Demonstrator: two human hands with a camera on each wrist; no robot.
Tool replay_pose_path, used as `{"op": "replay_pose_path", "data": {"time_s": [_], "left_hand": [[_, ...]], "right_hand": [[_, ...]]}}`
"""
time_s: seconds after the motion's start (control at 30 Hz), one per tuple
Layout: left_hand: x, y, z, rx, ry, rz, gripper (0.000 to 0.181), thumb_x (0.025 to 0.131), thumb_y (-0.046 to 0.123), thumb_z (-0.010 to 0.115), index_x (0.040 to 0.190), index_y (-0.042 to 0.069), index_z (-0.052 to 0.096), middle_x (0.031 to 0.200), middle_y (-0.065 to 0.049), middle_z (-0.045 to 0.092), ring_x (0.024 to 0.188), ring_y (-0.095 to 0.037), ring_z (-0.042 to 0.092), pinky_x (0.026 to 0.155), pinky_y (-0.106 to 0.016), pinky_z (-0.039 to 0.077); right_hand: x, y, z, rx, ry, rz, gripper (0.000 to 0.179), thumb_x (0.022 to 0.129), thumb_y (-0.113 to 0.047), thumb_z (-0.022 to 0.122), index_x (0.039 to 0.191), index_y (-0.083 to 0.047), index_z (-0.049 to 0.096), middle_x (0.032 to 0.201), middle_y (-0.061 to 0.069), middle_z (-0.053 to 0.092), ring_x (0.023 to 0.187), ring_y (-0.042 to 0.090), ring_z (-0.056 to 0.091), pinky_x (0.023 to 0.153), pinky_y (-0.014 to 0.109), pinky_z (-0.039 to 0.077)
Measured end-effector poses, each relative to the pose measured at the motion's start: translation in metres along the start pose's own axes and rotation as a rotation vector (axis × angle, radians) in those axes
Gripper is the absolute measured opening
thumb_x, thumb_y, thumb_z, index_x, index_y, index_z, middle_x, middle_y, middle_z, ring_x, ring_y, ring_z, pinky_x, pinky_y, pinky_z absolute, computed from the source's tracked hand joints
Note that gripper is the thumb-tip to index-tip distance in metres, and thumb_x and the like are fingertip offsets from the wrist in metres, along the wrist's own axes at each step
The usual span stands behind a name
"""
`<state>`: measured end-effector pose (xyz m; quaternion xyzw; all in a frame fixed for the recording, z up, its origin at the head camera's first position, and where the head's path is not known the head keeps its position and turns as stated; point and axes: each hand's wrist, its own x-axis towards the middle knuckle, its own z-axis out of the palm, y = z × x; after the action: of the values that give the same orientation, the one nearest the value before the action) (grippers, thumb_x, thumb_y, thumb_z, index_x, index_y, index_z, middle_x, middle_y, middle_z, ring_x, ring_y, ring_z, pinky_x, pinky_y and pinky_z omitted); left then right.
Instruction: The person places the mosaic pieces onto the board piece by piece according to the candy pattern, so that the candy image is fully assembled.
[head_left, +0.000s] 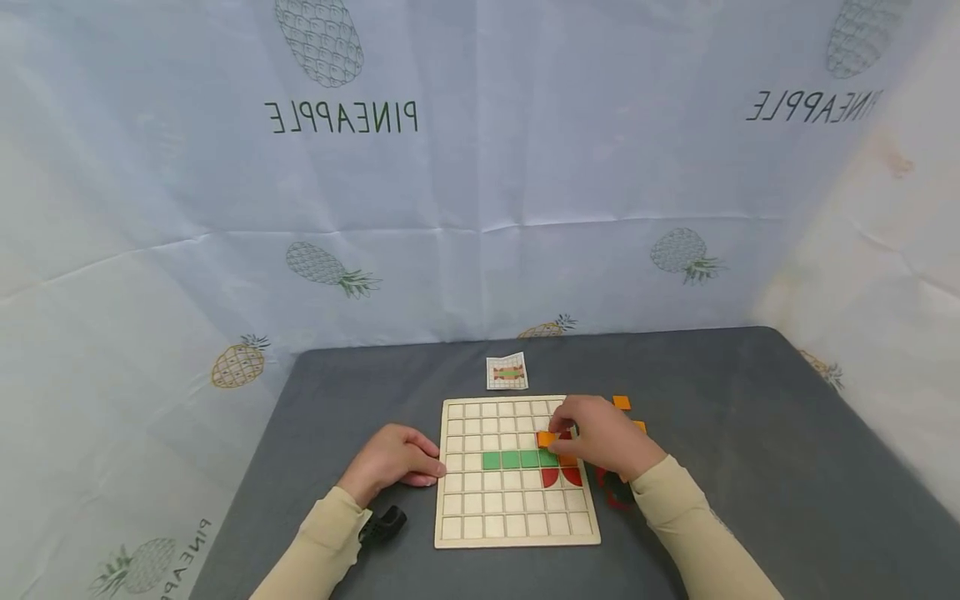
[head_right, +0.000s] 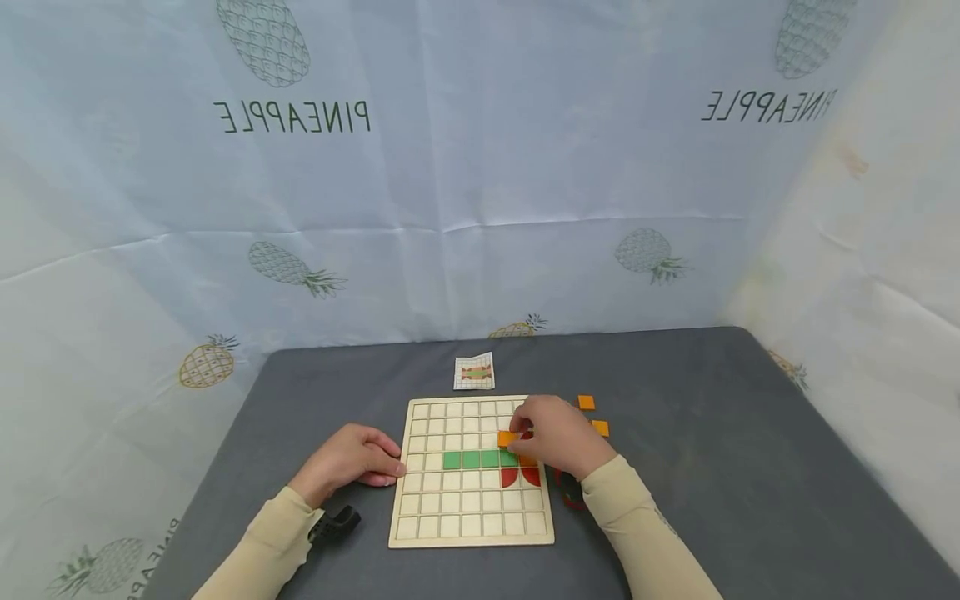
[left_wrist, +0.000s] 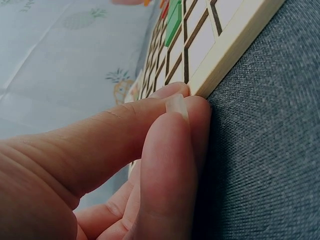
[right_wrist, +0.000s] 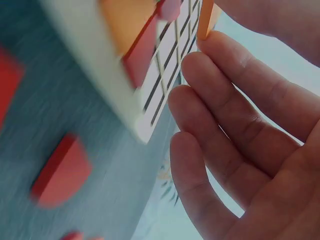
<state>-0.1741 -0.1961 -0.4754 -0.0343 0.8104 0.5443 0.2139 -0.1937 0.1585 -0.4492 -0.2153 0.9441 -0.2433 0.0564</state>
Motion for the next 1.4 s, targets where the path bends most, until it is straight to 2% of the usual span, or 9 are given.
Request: {"op": "replay_pose_path", "data": {"time_s": [0.33, 0.73, 1.27, 1.4], "left_hand": [[0.000, 0.001, 0.004, -0.012, 0.004, -0.025, 0.036, 0.078, 0.011, 0.096, 0.105, -0.002, 0.075, 0.090, -0.012, 0.080, 0.072, -0.012, 0.078, 0.070, -0.031, 0.068], [-0.001, 0.000, 0.003, -0.012, 0.003, -0.027, 0.036, 0.078, 0.011, 0.096, 0.105, -0.002, 0.075, 0.088, -0.011, 0.080, 0.071, -0.012, 0.077, 0.069, -0.031, 0.068], [0.001, 0.000, 0.001, -0.015, 0.000, -0.022, 0.035, 0.079, 0.010, 0.096, 0.104, -0.002, 0.075, 0.087, -0.010, 0.081, 0.071, -0.012, 0.077, 0.069, -0.031, 0.068], [0.002, -0.001, 0.002, -0.015, 0.007, -0.022, 0.034, 0.078, 0.010, 0.096, 0.103, -0.002, 0.075, 0.086, -0.010, 0.080, 0.070, -0.012, 0.077, 0.068, -0.031, 0.068]], "right_hand": [[0.019, -0.013, 0.014, -0.022, -0.009, 0.061, 0.018, 0.086, -0.030, 0.094, 0.095, -0.023, 0.080, 0.093, -0.011, 0.071, 0.083, 0.007, 0.061, 0.080, 0.032, 0.060], [0.023, -0.016, 0.022, -0.087, -0.017, 0.023, 0.018, 0.087, -0.031, 0.094, 0.092, -0.022, 0.079, 0.084, -0.011, 0.063, 0.077, 0.010, 0.053, 0.070, 0.029, 0.051], [0.027, -0.016, 0.024, -0.104, -0.033, 0.006, 0.013, 0.090, -0.028, 0.091, 0.095, -0.023, 0.081, 0.090, -0.011, 0.065, 0.080, 0.009, 0.053, 0.072, 0.029, 0.052], [0.026, -0.014, 0.022, -0.067, -0.024, 0.013, 0.010, 0.092, -0.030, 0.089, 0.093, -0.024, 0.080, 0.091, -0.012, 0.066, 0.081, 0.007, 0.056, 0.074, 0.029, 0.055]]}}
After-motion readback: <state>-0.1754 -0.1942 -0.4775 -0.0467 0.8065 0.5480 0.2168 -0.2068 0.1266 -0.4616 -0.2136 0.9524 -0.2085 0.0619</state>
